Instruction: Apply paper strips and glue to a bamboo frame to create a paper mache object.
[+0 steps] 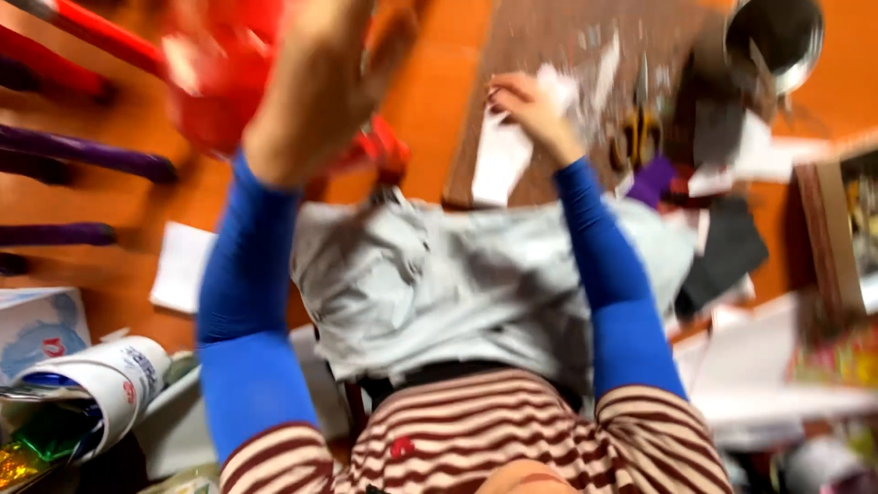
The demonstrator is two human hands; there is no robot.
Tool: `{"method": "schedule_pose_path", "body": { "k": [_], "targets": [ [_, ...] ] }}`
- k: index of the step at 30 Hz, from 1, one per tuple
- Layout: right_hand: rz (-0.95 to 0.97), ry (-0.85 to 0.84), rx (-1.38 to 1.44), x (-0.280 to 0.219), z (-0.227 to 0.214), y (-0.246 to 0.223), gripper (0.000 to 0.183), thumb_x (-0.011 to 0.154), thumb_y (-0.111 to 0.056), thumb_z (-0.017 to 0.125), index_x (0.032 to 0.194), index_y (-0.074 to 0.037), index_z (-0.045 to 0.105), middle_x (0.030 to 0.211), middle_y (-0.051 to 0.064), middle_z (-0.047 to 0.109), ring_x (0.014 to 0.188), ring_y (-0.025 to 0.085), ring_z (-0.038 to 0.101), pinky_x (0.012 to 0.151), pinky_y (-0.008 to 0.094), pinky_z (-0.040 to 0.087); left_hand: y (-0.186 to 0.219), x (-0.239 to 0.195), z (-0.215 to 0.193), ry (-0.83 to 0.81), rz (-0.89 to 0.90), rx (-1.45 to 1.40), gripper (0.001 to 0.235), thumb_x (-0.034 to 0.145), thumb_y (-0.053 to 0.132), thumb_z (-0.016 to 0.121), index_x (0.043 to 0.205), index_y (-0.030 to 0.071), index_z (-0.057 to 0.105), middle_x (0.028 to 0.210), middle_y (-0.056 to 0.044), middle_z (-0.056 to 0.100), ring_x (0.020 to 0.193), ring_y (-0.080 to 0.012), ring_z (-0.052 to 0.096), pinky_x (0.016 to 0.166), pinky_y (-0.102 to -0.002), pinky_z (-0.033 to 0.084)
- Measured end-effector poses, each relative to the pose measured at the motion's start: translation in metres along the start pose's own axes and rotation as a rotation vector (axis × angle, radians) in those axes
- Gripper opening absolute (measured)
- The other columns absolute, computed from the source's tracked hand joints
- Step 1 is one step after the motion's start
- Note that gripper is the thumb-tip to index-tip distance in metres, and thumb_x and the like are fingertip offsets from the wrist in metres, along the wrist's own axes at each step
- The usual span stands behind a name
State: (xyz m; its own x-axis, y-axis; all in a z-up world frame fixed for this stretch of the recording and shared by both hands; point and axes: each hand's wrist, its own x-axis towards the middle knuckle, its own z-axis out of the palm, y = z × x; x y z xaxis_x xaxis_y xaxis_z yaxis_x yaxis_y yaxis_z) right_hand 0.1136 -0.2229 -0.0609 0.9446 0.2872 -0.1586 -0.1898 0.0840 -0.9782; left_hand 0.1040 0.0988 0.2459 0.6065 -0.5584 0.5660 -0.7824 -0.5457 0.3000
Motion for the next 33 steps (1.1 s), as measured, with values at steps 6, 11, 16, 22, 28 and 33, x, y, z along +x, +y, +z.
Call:
{"method": "schedule_pose_path", "body": {
  "k": [6, 11, 16, 22, 28, 33],
  "targets": [
    [-0.102, 0.463, -0.472, -0.113, -0.081, -0.006, 0.016, 0.093, -0.007, 0.074, 0.108, -0.001, 0.073, 0.095, 0.004, 0.074, 0.085, 0.013, 0.068, 0.076, 0.027, 0.056, 0.062, -0.132, 0.163, -0.208, -0.265, -0.767, 0.033, 0.101, -0.001, 0.066, 0.134, 0.001, 0.062, 0.103, -0.013, 0.069, 0.093, -0.0209, 0.070, 0.082, -0.033, 0.057],
    [-0.003, 0.673, -0.881, -0.166, -0.120, -0.001, 0.009, 0.083, -0.008, 0.076, 0.084, 0.000, 0.076, 0.078, 0.017, 0.074, 0.070, 0.021, 0.073, 0.068, 0.033, 0.057, 0.094, -0.246, 0.285, -0.450, -0.631, -0.837, 0.028, 0.102, 0.013, 0.060, 0.127, 0.004, 0.069, 0.092, -0.010, 0.074, 0.082, -0.0152, 0.069, 0.075, -0.029, 0.055],
    [0.248, 1.085, -0.702, -0.184, -0.203, 0.042, 0.014, 0.089, -0.010, 0.068, 0.083, 0.001, 0.073, 0.079, 0.021, 0.073, 0.075, 0.031, 0.074, 0.069, 0.037, 0.058, 0.090, -0.269, 0.301, -0.564, -0.903, -1.018, 0.027, 0.104, 0.018, 0.058, 0.126, 0.007, 0.069, 0.085, -0.004, 0.071, 0.073, -0.0084, 0.063, 0.064, -0.024, 0.050],
    [0.441, 1.070, -1.013, -0.170, -0.245, 0.104, 0.040, 0.093, -0.006, 0.057, 0.132, -0.006, 0.066, 0.149, 0.031, 0.040, 0.136, 0.051, 0.039, 0.110, 0.061, 0.036, 0.081, -0.263, 0.294, -0.520, -1.070, -1.150, 0.028, 0.104, 0.019, 0.057, 0.129, 0.008, 0.067, 0.085, 0.001, 0.067, 0.070, -0.0050, 0.057, 0.060, -0.021, 0.044],
    [0.553, 1.006, -1.086, -0.156, -0.265, 0.126, 0.052, 0.094, -0.029, 0.065, 0.139, -0.005, 0.062, 0.165, 0.026, 0.011, 0.150, 0.049, 0.005, 0.116, 0.073, 0.003, 0.079, -0.257, 0.292, -0.535, -1.147, -1.190, 0.031, 0.104, 0.021, 0.058, 0.130, 0.006, 0.065, 0.090, -0.001, 0.066, 0.074, -0.0062, 0.058, 0.063, -0.022, 0.046],
    [0.758, 0.905, -1.026, -0.151, -0.232, 0.062, 0.049, 0.095, -0.040, 0.070, 0.128, -0.004, 0.067, 0.170, 0.019, 0.013, 0.157, 0.039, 0.003, 0.123, 0.068, -0.001, 0.077, -0.255, 0.293, -0.524, -1.151, -1.239, 0.032, 0.104, 0.021, 0.058, 0.131, 0.005, 0.064, 0.093, -0.003, 0.067, 0.077, -0.0073, 0.060, 0.068, -0.023, 0.049]
  ]
}}
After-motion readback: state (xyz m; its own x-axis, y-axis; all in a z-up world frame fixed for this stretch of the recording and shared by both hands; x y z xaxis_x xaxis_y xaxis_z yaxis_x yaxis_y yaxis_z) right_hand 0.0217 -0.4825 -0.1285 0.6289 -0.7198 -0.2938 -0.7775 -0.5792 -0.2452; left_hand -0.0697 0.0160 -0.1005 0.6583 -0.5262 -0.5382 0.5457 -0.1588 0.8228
